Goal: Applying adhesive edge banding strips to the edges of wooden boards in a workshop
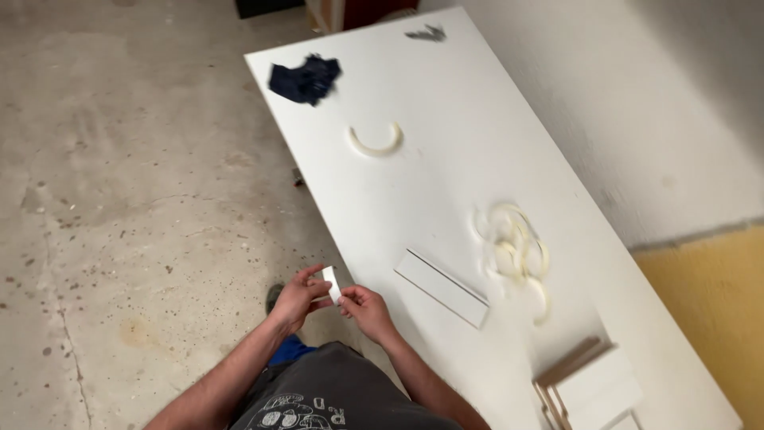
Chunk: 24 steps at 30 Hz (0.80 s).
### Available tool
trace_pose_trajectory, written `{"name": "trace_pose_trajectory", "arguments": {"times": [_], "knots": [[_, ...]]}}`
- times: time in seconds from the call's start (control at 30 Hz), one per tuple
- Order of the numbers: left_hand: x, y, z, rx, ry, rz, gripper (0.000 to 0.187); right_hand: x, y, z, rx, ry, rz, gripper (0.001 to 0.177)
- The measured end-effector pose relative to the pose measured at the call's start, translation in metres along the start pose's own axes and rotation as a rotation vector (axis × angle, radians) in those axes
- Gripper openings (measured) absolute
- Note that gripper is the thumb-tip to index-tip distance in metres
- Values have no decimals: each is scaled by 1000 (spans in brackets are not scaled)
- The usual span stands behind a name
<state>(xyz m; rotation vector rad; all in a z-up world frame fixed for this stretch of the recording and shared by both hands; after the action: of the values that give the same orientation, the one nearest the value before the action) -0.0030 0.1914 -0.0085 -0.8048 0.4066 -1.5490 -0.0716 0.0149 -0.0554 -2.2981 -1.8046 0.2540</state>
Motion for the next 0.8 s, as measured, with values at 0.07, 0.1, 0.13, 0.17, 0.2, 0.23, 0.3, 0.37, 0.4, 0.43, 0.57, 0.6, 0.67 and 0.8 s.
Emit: {"name": "trace_pose_trajectory", "arguments": {"times": [0.07,0.1,0.13,0.17,0.2,0.23,0.3,0.37,0.4,0.43,0.57,0.6,0.67,0.8], "knots": [[-21,-7,22,14,-79,38,69,33,19,-12,-5,-35,-57,20],[-33,-9,36,17,-132,63,71,52,31,-18,-5,-56,-89,22],[-50,7,38,28,-145,70,71,71,45,-22,-14,-62,-105,22],[-67,23,42,49,-209,87,70,90,59,-27,-74,-155,-113,21],[-90,38,48,72,-268,104,69,116,72,-33,-136,-241,-119,20],[-110,61,53,84,-274,112,69,140,84,-47,-146,-240,-132,20],[-158,104,63,95,-410,203,65,195,101,-80,-492,-354,-136,35],[-196,127,93,120,-439,238,63,243,137,-70,-559,-403,-159,34],[-215,142,112,151,-460,260,61,268,159,-66,-635,-449,-167,34],[-232,152,126,160,-465,282,61,289,175,-69,-638,-437,-188,34],[-297,181,205,193,-504,298,49,375,238,-86,-593,-307,-260,34],[-306,191,229,184,-514,284,43,391,260,-89,-578,-282,-280,35],[-321,211,267,187,-493,285,43,417,297,-99,-532,-297,-285,32],[-351,283,329,219,-364,255,45,462,379,-113,-302,-263,-365,24]]}}
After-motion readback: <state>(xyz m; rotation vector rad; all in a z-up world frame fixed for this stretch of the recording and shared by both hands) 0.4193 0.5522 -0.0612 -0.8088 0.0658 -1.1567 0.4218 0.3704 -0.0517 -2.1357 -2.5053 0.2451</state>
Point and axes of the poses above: each hand's wrist, its own y-axis towards the middle knuckle, its own x-axis out of the palm, z = x × y, the point moved 2 cm from there along y, towards the middle knuckle, and after that the axes turned 9 degrees about z, right-handed, at the moved point
